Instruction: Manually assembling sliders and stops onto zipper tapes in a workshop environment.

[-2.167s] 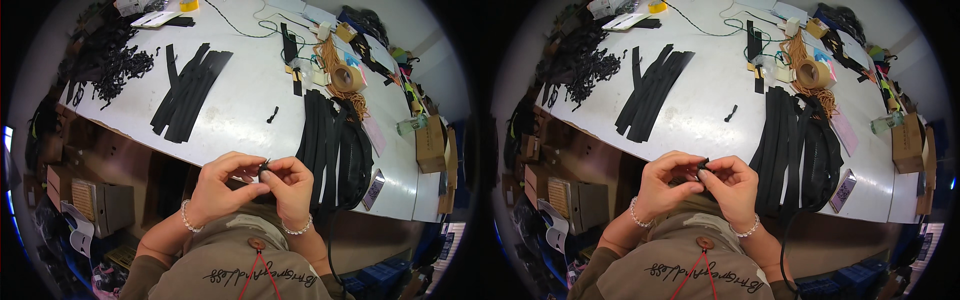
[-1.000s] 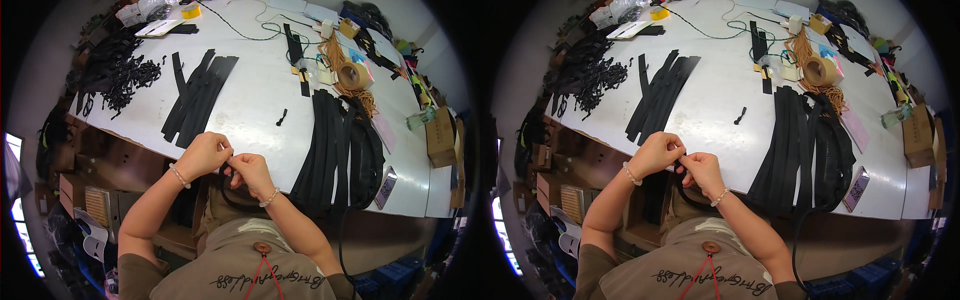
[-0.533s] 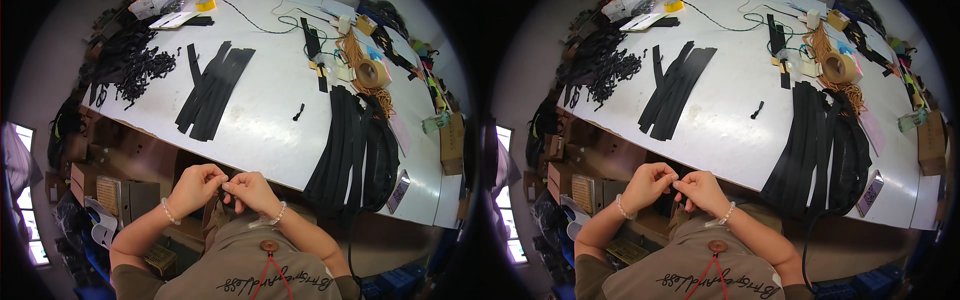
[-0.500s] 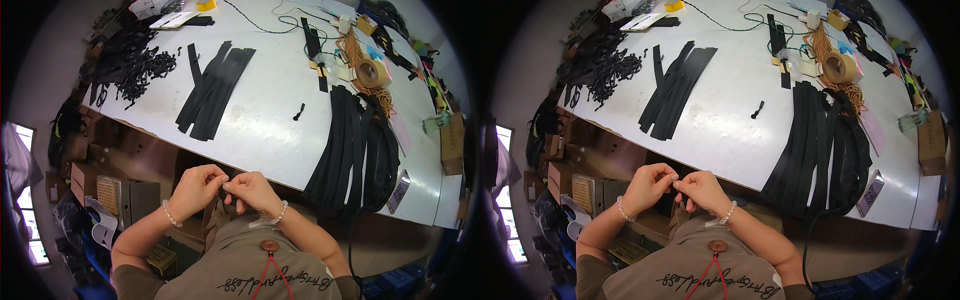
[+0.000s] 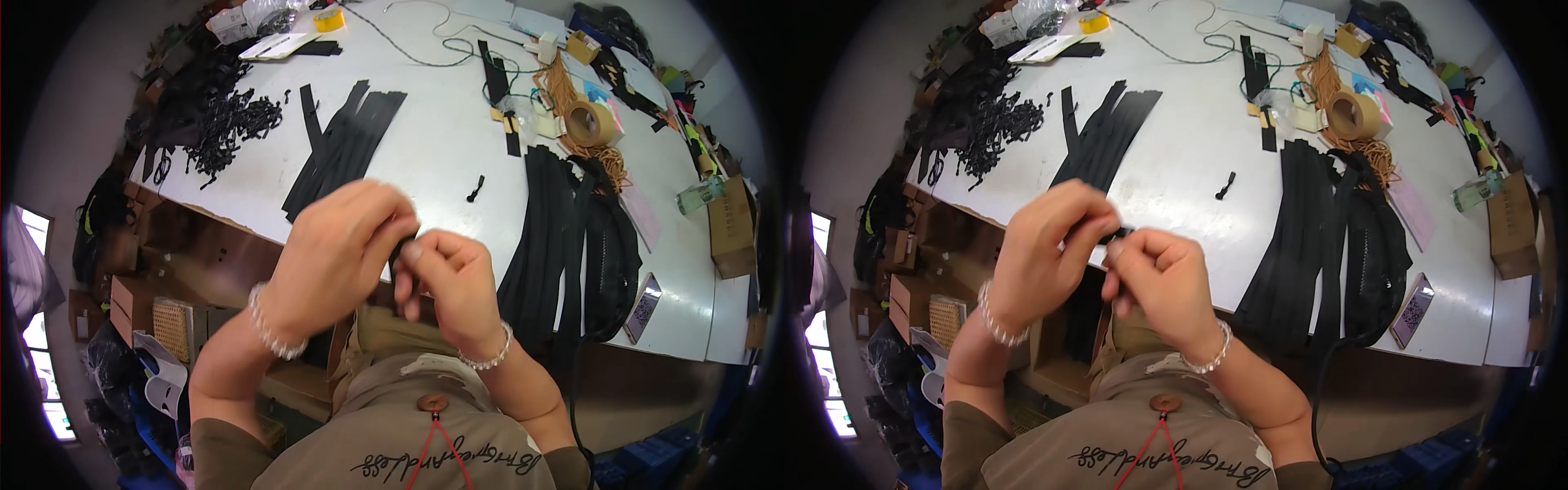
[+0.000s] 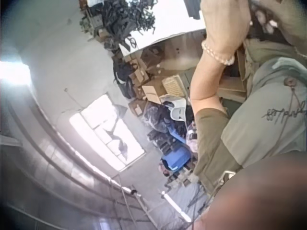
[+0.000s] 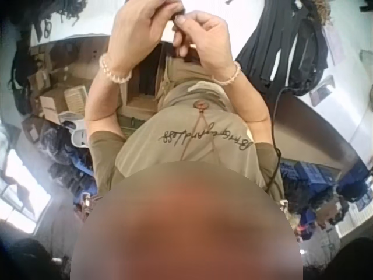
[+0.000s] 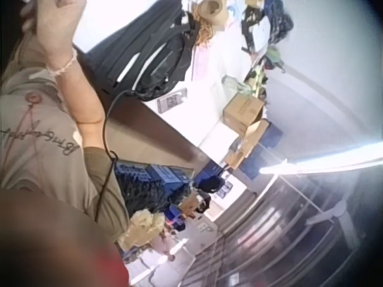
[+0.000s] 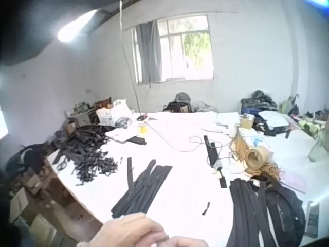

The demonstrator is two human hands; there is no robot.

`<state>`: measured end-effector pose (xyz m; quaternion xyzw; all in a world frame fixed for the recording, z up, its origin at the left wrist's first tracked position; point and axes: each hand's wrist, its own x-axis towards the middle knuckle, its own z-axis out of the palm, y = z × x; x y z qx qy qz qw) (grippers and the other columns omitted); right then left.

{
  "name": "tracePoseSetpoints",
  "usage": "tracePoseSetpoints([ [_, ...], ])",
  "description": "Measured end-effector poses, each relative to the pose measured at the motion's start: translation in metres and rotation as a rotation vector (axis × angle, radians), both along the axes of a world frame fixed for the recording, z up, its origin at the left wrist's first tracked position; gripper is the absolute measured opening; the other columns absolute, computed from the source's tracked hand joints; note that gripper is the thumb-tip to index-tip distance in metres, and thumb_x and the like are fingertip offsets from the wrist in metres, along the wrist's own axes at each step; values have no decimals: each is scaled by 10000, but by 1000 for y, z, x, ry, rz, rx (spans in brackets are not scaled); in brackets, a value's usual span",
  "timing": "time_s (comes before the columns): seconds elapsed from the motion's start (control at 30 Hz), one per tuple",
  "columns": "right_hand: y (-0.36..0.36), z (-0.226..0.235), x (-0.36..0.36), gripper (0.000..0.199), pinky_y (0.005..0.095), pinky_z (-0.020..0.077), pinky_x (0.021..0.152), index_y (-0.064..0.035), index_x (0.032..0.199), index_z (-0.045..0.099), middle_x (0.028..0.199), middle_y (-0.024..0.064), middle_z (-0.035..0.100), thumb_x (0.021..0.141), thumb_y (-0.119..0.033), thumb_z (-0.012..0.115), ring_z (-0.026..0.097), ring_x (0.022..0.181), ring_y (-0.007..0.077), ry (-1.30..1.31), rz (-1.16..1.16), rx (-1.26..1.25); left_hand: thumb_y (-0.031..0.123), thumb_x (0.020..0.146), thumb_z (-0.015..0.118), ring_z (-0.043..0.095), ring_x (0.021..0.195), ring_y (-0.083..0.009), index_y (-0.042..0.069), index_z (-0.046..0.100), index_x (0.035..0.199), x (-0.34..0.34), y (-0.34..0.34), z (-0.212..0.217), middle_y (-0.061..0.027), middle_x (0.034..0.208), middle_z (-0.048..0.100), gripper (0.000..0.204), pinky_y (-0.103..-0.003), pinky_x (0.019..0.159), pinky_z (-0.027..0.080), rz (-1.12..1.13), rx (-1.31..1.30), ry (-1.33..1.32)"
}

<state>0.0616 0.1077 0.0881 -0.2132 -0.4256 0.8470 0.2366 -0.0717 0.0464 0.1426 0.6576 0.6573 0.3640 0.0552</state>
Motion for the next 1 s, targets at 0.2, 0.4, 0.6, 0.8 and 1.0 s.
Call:
tracePoseSetpoints([
  [0.2,35,-54,-49,246,288,553,635,10,806,572,791,83,612,918,-200,509,628,686,165,96,-250,-124,44,804,576,537,618,-273,-5,549,796,-40,71,-46,-126,711,545,57,-318,564,436,-85,-13,60],
  [0.4,60,-104,-105,236,268,542,614,11,751,569,754,88,620,906,-160,520,621,657,148,129,-397,-83,118,848,562,477,565,-162,-26,568,830,-81,102,-85,-111,675,552,145,-283,558,426,-26,-219,-170],
  [0.6,72,-117,-130,243,246,514,557,16,663,562,667,100,620,871,-107,545,604,558,143,26,-478,-20,110,846,565,450,541,-109,-26,575,812,-107,112,-109,-75,623,545,141,-265,520,399,30,-293,-281],
  [0.8,78,-125,-139,248,256,498,491,27,621,553,619,111,609,848,-75,546,595,517,153,-63,-485,-56,99,840,570,450,526,-94,-22,586,801,-120,118,-136,-61,621,559,129,-255,496,400,3,-209,-250],
  [1.0,72,-138,-130,245,226,458,463,21,676,543,655,81,593,874,-124,550,554,503,118,-147,-381,-66,107,852,559,461,535,-75,-32,585,797,-113,105,-155,-43,628,560,152,-238,489,393,60,-214,-374],
])
